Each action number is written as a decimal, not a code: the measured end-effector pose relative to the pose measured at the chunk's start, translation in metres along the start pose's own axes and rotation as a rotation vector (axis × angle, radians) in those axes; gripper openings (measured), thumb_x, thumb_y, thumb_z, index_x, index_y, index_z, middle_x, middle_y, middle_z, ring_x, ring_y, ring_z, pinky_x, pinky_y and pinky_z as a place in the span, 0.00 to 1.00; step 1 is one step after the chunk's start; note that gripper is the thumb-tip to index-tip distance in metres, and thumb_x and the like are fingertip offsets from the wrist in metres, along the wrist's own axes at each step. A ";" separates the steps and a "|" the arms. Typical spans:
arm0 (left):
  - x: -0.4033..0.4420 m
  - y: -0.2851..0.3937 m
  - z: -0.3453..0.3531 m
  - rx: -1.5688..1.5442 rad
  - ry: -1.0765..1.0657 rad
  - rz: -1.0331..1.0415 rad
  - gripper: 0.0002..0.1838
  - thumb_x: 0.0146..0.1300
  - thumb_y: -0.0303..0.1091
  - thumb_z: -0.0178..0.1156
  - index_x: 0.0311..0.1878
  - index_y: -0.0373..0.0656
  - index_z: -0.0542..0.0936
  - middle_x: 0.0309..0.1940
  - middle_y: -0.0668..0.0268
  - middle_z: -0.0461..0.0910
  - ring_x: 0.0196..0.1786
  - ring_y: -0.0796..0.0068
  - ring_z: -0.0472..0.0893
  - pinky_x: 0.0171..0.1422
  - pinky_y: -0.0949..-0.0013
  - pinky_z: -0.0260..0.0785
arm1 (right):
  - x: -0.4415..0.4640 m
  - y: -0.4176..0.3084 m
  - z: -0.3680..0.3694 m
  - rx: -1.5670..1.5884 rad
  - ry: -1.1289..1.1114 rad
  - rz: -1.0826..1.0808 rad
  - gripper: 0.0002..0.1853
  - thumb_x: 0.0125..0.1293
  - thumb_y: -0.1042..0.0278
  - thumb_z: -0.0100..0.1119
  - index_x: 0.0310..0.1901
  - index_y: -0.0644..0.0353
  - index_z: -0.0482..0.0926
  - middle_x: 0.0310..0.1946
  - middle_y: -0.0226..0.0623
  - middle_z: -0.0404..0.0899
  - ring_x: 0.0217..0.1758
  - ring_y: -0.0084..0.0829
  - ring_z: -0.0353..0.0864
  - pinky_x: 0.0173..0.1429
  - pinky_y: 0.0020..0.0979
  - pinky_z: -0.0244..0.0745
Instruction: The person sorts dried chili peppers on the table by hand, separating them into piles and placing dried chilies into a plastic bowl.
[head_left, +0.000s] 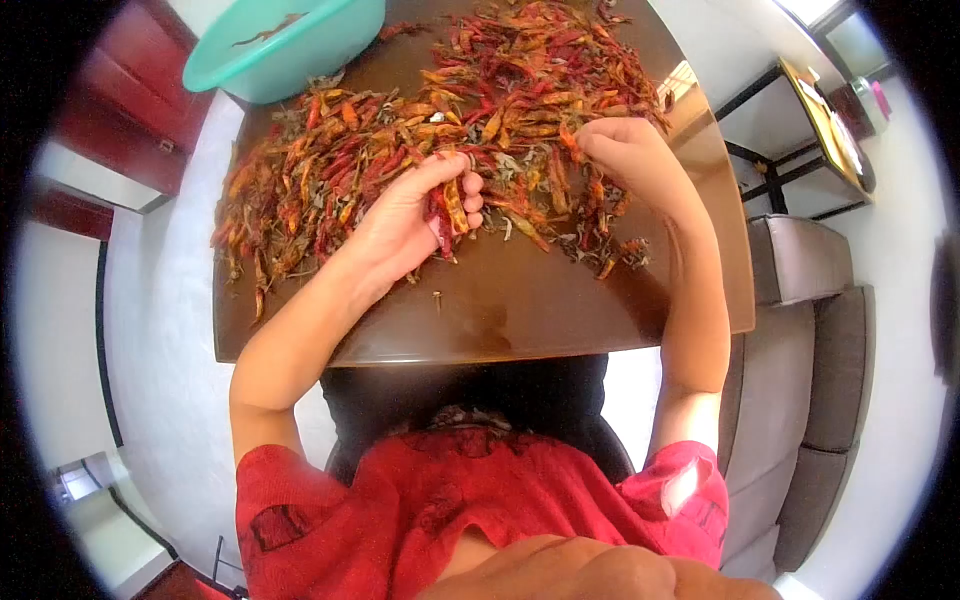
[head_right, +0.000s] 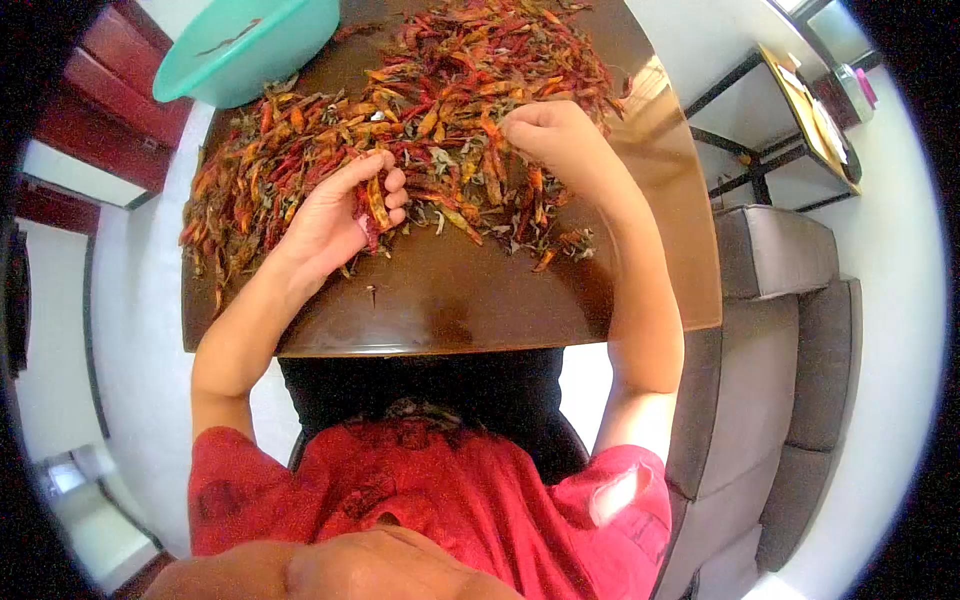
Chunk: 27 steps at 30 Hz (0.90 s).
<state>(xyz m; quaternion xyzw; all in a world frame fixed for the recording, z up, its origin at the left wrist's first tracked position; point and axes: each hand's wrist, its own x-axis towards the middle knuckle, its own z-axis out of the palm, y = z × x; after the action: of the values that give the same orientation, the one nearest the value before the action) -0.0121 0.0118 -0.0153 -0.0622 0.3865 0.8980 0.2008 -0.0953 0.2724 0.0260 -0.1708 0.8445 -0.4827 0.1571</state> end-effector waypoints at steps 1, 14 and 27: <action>-0.001 0.001 0.002 -0.024 -0.038 -0.009 0.08 0.69 0.38 0.59 0.44 0.45 0.75 0.33 0.68 0.77 0.37 0.74 0.76 0.42 0.71 0.71 | -0.002 -0.004 0.004 0.000 -0.006 -0.004 0.12 0.63 0.64 0.57 0.32 0.66 0.82 0.19 0.23 0.69 0.23 0.16 0.65 0.27 0.24 0.62; -0.003 -0.008 0.009 0.120 -0.004 0.129 0.06 0.69 0.35 0.60 0.43 0.46 0.76 0.22 0.79 0.61 0.24 0.86 0.61 0.27 0.79 0.55 | -0.017 -0.026 0.066 0.425 -0.256 0.073 0.13 0.69 0.61 0.57 0.31 0.59 0.82 0.18 0.17 0.68 0.22 0.11 0.62 0.25 0.20 0.56; -0.002 -0.008 0.010 0.070 0.011 0.129 0.08 0.70 0.36 0.54 0.45 0.42 0.75 0.23 0.76 0.61 0.25 0.84 0.61 0.29 0.76 0.56 | -0.011 -0.007 0.083 0.264 -0.219 -0.064 0.12 0.67 0.64 0.58 0.35 0.65 0.82 0.20 0.20 0.71 0.23 0.13 0.67 0.27 0.22 0.63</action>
<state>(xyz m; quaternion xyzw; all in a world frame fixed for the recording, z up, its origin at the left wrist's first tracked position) -0.0070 0.0235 -0.0132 -0.0350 0.4219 0.8947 0.1427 -0.0487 0.2107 -0.0065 -0.2269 0.7457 -0.5726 0.2540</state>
